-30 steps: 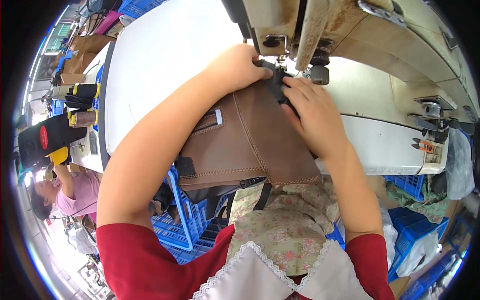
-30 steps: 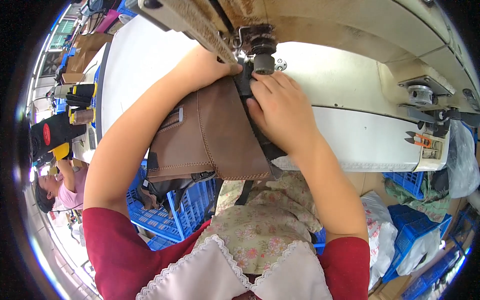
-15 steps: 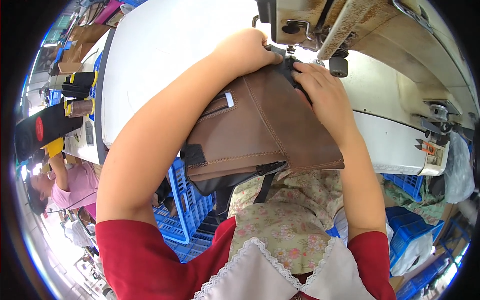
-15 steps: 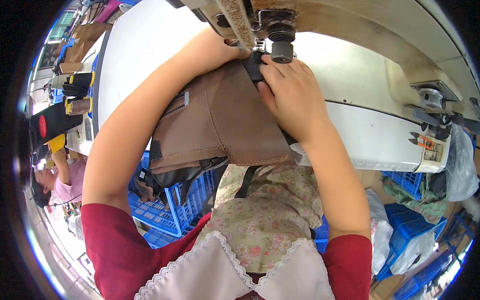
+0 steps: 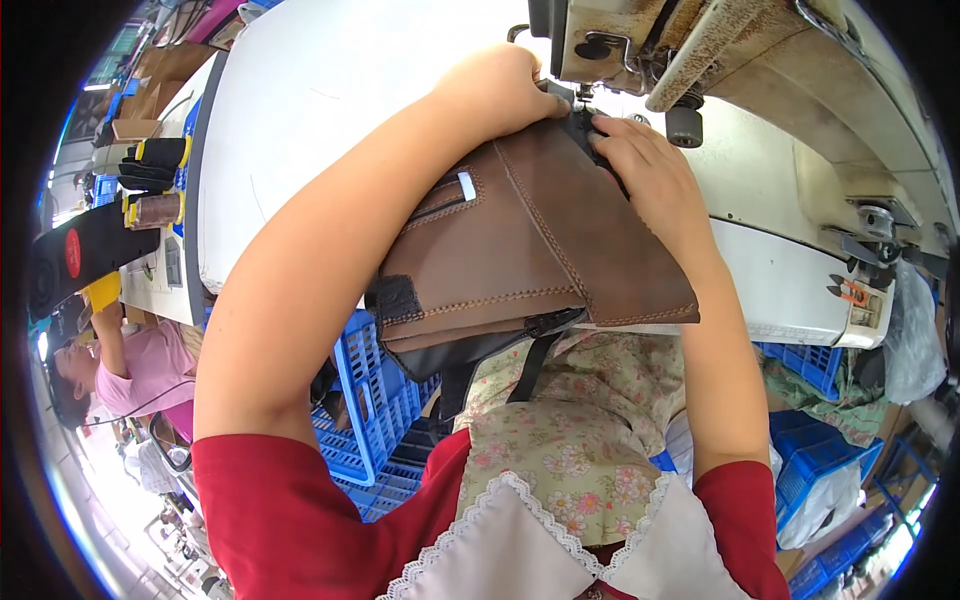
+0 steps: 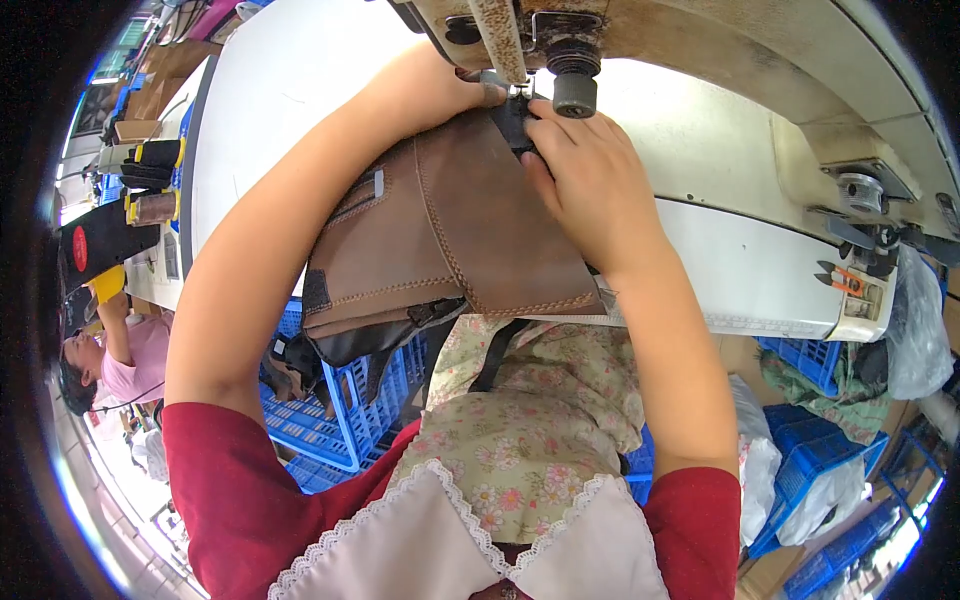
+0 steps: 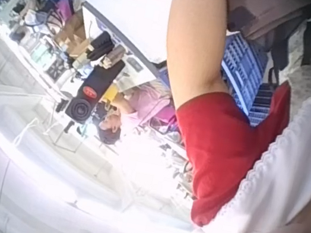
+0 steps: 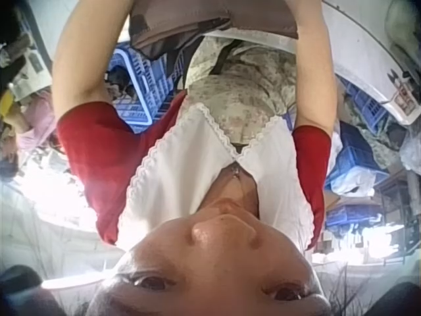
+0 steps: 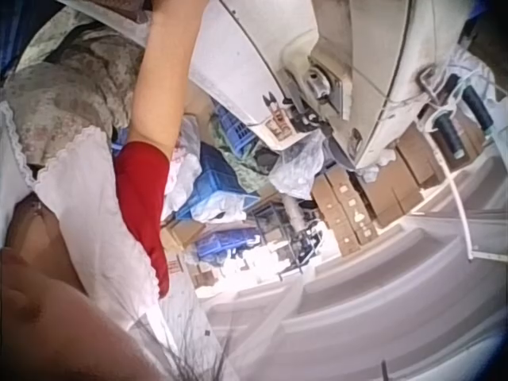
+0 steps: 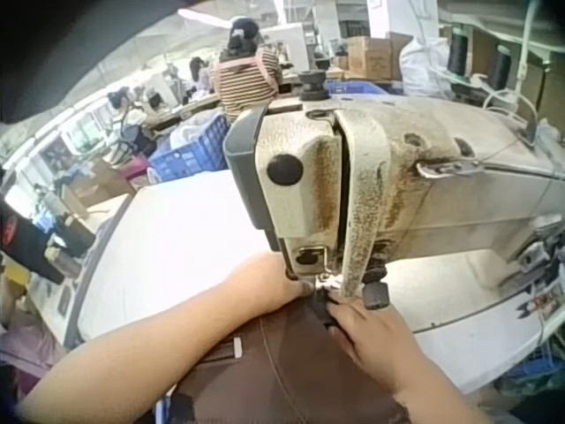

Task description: Stitching leather components of a shoe upper using an industrial sewing machine and trimming thread with snips.

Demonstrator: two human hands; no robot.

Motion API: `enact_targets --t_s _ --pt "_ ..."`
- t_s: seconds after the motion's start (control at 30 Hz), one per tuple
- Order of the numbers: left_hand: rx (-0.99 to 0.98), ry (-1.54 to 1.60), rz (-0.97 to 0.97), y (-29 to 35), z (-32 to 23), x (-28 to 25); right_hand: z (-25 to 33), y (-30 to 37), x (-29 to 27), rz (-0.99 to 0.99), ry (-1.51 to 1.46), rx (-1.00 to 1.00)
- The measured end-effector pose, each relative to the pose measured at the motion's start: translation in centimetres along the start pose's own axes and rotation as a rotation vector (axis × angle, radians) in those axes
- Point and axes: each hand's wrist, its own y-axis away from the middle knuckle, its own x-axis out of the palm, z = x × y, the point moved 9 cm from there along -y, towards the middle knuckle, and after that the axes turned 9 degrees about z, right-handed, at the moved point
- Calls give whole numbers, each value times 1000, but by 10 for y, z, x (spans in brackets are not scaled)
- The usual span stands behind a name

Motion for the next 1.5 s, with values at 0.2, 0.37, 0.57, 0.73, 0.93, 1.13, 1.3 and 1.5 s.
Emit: enact_targets --t_s 0.2,0.37,0.57,0.73,0.93,1.13,1.3,1.5 --pt "9 -20 -11 -3 3 1 3 -1 -2 -7 8 2" --pt "34 13 -5 -3 4 0 1 -1 -2 -37 -40 3" --pt "28 31 1 -3 4 1 0 1 -2 -48 -41 18" --pt "53 44 -32 -2 6 1 1 1 -1 -37 -47 21" --pt "45 74 3 -2 7 2 3 2 -2 -58 -55 26" --pt "41 90 2 -1 1 0 3 4 -5 -72 -37 7" --pt "25 83 1 -2 3 0 6 3 -7 -78 -29 -1" --pt "54 121 4 0 1 0 6 3 -8 -92 -53 4"
